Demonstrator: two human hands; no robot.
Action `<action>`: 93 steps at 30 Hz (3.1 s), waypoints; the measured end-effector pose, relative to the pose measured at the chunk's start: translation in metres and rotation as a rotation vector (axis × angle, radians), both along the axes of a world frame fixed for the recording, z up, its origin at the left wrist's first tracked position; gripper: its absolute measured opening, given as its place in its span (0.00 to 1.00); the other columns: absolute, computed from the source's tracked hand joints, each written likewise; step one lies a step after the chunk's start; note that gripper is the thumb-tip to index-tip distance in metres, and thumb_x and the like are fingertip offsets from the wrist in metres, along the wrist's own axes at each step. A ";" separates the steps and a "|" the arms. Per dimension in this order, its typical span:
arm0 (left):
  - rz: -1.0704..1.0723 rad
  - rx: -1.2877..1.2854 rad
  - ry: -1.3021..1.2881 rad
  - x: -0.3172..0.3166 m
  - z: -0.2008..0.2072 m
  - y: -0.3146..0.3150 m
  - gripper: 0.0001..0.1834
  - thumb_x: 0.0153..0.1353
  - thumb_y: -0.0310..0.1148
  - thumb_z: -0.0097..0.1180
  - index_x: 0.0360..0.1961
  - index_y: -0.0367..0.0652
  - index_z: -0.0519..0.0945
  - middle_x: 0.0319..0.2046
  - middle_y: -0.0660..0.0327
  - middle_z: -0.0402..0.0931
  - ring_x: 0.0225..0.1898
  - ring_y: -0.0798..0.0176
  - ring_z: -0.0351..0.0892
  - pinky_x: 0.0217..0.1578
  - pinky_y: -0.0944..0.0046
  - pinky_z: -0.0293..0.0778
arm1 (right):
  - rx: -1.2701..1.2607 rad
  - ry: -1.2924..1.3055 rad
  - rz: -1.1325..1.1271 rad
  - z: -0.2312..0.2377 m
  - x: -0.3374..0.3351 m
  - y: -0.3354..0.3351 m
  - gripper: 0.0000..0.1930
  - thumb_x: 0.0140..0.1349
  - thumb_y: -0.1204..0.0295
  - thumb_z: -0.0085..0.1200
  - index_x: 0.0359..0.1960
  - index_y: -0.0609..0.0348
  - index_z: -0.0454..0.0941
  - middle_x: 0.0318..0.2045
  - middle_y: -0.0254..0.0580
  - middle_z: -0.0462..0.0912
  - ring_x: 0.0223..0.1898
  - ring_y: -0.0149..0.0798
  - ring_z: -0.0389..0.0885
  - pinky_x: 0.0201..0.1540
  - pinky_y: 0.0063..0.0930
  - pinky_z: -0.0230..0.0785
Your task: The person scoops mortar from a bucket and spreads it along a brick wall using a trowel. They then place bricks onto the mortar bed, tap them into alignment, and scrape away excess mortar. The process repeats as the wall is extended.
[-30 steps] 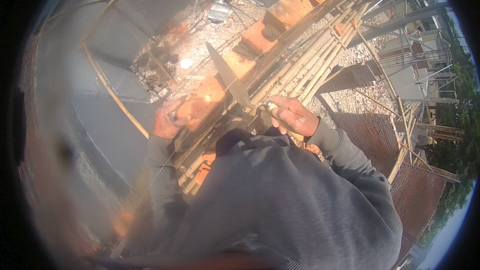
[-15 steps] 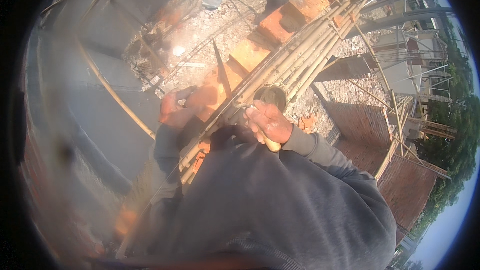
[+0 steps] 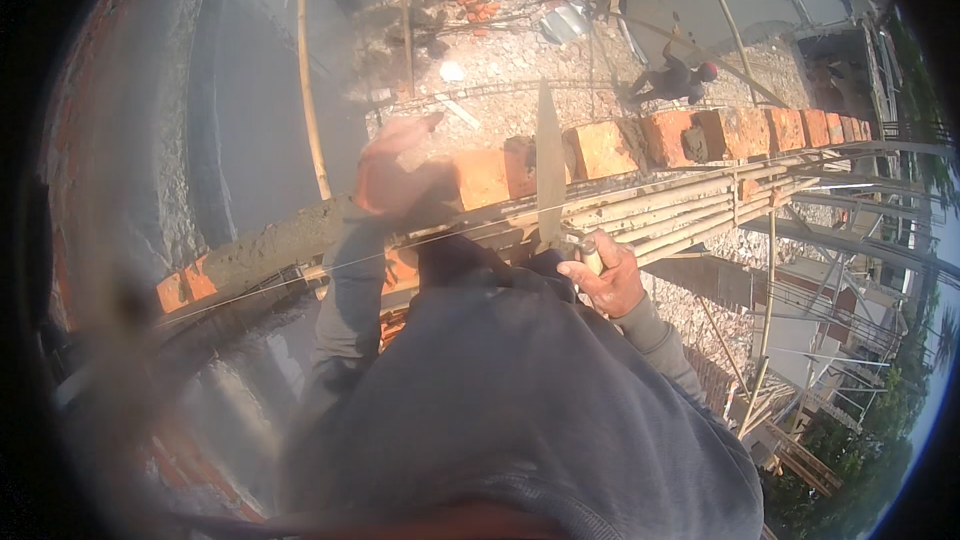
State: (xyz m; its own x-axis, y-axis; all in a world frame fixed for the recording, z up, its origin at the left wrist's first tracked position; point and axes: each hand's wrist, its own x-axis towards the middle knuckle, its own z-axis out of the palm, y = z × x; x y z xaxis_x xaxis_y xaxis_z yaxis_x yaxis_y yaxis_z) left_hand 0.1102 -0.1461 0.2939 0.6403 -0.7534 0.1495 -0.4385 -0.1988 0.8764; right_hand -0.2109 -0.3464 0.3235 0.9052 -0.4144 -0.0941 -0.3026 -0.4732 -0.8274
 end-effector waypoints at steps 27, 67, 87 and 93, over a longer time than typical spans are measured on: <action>1.652 0.420 1.296 -0.577 -0.567 0.162 0.36 0.54 0.45 0.79 0.63 0.45 0.83 0.57 0.45 0.81 0.57 0.51 0.79 0.61 0.53 0.75 | -0.545 0.882 1.124 -0.358 -0.003 -0.198 0.15 0.63 0.54 0.66 0.31 0.52 0.87 0.28 0.49 0.83 0.35 0.54 0.87 0.38 0.54 0.77; 0.780 -1.090 1.552 -0.311 -0.185 0.106 0.41 0.66 0.50 0.66 0.76 0.47 0.68 0.67 0.53 0.77 0.64 0.48 0.81 0.55 0.34 0.82 | 0.064 -0.399 1.224 -0.089 0.105 0.073 0.41 0.57 0.52 0.73 0.62 0.69 0.69 0.60 0.61 0.74 0.63 0.63 0.75 0.61 0.56 0.70; 0.352 0.130 -0.178 -0.201 0.025 0.167 0.19 0.61 0.34 0.65 0.52 0.38 0.85 0.53 0.45 0.82 0.51 0.41 0.82 0.54 0.46 0.75 | -0.135 -0.389 0.922 -0.045 0.098 0.065 0.44 0.53 0.46 0.74 0.54 0.77 0.71 0.47 0.68 0.80 0.51 0.69 0.81 0.53 0.53 0.75; 0.108 0.391 -0.135 -0.235 0.082 0.196 0.28 0.54 0.31 0.73 0.57 0.38 0.82 0.53 0.48 0.82 0.53 0.44 0.81 0.56 0.48 0.76 | -0.278 -0.213 1.023 -0.037 0.065 0.089 0.38 0.56 0.62 0.70 0.67 0.65 0.72 0.53 0.55 0.84 0.57 0.57 0.83 0.56 0.47 0.78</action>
State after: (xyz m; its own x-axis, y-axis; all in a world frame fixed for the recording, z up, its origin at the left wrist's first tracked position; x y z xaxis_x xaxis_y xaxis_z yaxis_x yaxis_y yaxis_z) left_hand -0.1252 0.0502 0.3756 0.7131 -0.6995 -0.0466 -0.5023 -0.5562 0.6621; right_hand -0.1463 -0.2570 0.2863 0.8204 0.5651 0.0870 0.4805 -0.5990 -0.6406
